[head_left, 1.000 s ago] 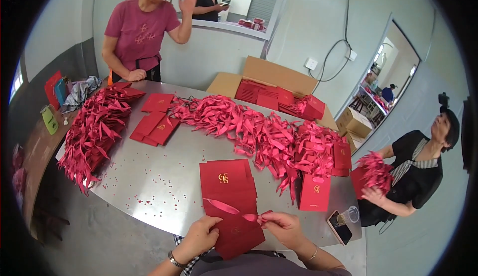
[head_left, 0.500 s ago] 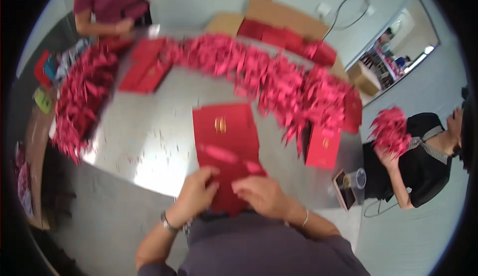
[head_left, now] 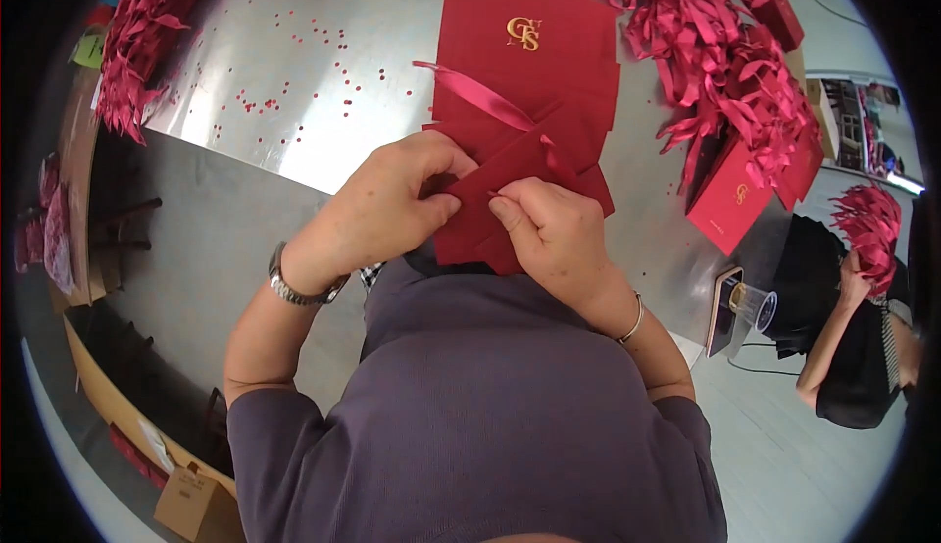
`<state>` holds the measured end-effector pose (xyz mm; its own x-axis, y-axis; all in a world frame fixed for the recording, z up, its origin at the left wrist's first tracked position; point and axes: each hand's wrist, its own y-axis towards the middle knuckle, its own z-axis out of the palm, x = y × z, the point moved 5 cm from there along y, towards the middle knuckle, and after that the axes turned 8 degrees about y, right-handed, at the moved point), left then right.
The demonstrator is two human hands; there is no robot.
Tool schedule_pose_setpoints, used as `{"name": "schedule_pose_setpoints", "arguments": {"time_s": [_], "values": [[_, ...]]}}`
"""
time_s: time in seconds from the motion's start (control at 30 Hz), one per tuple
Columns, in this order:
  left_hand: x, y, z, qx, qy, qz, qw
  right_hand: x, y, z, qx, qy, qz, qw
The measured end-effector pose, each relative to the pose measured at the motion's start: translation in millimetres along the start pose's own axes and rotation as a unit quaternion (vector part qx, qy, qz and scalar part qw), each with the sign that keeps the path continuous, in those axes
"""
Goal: The person ties decorative pink ribbons onto small red gift bags by hand, working on a metal table.
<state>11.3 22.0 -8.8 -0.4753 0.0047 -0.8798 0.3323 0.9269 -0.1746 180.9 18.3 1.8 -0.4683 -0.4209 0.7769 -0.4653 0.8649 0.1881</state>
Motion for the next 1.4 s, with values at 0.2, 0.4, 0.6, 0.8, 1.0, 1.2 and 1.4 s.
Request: {"name": "schedule_pose_setpoints", "arguments": {"time_s": [0.2,0.4,0.6,0.8,1.0,1.2,1.4], "values": [[5.4,-18.3,0.6,-0.105,0.019,-0.036,0.994,-5.1,0.3,5.2,-0.003,0.0,-0.005,1.0],[6.0,-16.0,4.9,-0.14,0.011,-0.059,0.988,-0.2,8.9,7.2,0.013,-0.018,-0.056,0.998],[-0.3,-13.3,11.1,-0.167,0.056,0.004,0.984,-2.2,12.6,10.5,0.036,-0.051,-0.023,0.998],[3.0,-12.7,15.9,-0.176,0.046,-0.001,0.983,-11.0,11.3,13.1,0.024,-0.034,0.005,0.999],[-1.4,-14.4,17.4,-0.186,0.04,0.007,0.982,0.3,11.5,16.8,0.01,-0.101,-0.044,0.994],[2.5,-17.7,20.5,-0.194,0.03,0.013,0.98,8.9,13.9,18.9,0.052,-0.193,-0.107,0.974],[2.1,-20.6,21.3,-0.2,0.017,0.041,0.979,-3.1,15.5,19.9,0.083,-0.082,-0.033,0.993]]}}
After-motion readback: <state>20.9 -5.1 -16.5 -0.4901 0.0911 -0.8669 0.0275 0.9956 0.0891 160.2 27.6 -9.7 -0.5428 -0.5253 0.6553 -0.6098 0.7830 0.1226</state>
